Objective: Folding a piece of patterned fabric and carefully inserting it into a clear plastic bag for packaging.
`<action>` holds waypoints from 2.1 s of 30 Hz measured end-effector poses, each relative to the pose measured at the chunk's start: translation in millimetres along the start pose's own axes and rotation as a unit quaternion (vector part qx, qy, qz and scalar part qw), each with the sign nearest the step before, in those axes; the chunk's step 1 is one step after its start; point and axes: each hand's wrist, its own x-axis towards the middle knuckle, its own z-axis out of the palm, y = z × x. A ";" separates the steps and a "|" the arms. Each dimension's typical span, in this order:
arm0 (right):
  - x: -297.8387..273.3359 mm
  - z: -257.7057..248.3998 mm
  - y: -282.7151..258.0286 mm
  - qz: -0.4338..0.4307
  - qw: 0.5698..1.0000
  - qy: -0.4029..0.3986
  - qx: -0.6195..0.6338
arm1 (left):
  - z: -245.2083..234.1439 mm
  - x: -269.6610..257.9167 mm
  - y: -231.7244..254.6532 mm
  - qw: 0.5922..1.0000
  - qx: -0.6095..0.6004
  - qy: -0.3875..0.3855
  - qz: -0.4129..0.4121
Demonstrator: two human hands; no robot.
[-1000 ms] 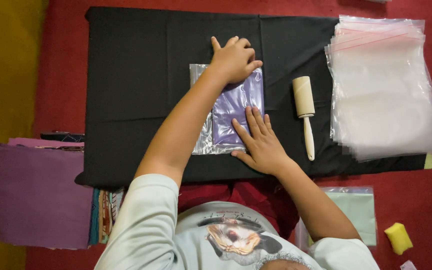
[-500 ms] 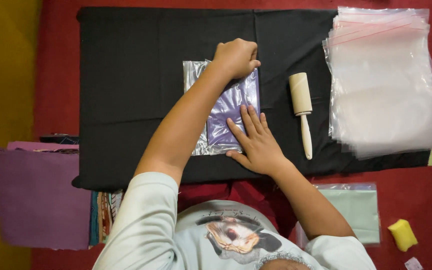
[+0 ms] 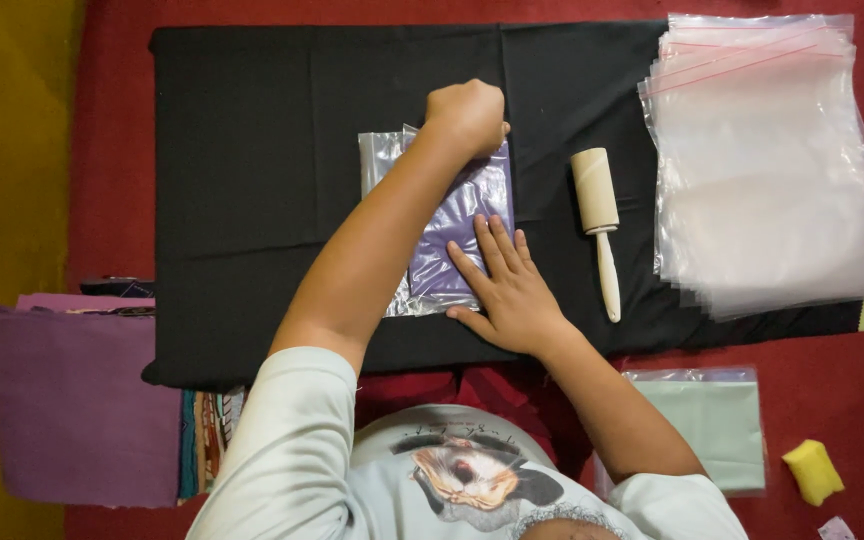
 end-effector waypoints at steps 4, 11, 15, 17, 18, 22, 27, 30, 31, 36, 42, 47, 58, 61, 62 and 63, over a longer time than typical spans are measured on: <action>0.4 0.0 -1.6 0.006 1.000 -0.012 -0.003 | -11.0 -6.3 7.8 0.995 0.018 -0.084 -0.043; 0.5 0.3 -1.8 0.007 1.000 -0.005 -0.002 | -18.6 -0.4 10.1 0.983 -0.072 -0.135 -0.105; 0.3 -1.0 -2.3 0.005 1.000 -0.003 -0.008 | -12.4 3.4 4.4 0.979 -0.103 -0.143 -0.102; 0.7 -1.5 -2.0 0.007 1.000 -0.009 -0.005 | -10.5 6.9 1.5 0.976 -0.120 -0.146 -0.108; 0.6 -1.2 -2.0 0.007 1.000 -0.008 -0.005 | -16.2 0.5 3.4 0.976 -0.119 -0.146 -0.108; -0.3 1.3 -0.7 0.001 1.000 0.001 -0.008 | -23.3 -3.8 9.9 0.982 -0.067 -0.142 -0.102; -0.5 2.3 0.0 -0.001 1.000 0.009 -0.010 | -7.1 9.9 12.4 0.982 -0.077 -0.122 -0.122; -0.6 1.1 -1.0 0.003 1.000 -0.001 -0.004 | 4.2 12.3 11.8 0.989 -0.054 -0.086 -0.106; -0.9 1.1 -1.5 0.003 1.000 0.000 -0.004 | 4.0 10.8 11.8 0.988 -0.060 -0.093 -0.108; -0.9 1.4 -1.0 0.002 1.000 0.006 -0.014 | -4.0 -2.1 -7.7 0.987 -0.104 -0.097 -0.076; -1.7 0.0 1.3 0.003 1.000 0.001 0.002 | -17.0 -49.3 -83.2 0.975 -0.182 0.127 0.007; 0.8 -8.7 1.6 0.010 0.999 -0.048 0.022 | -17.9 -109.6 -129.0 0.982 -0.120 0.051 -0.133; 69.6 -29.7 11.1 0.061 0.995 -0.039 -0.073 | 31.8 -117.9 -139.8 0.969 -0.180 0.162 -0.047; 101.2 -13.6 16.3 0.043 0.997 0.023 -0.063 | 35.5 -123.8 -136.4 0.958 -0.226 0.176 -0.025; 114.3 -10.0 15.9 0.057 0.997 0.022 -0.041 | 33.3 -125.9 -137.0 0.955 -0.234 0.178 -0.021; 117.0 -6.3 13.3 0.054 0.997 0.023 -0.041 | 33.0 -126.2 -137.9 0.955 -0.234 0.180 -0.023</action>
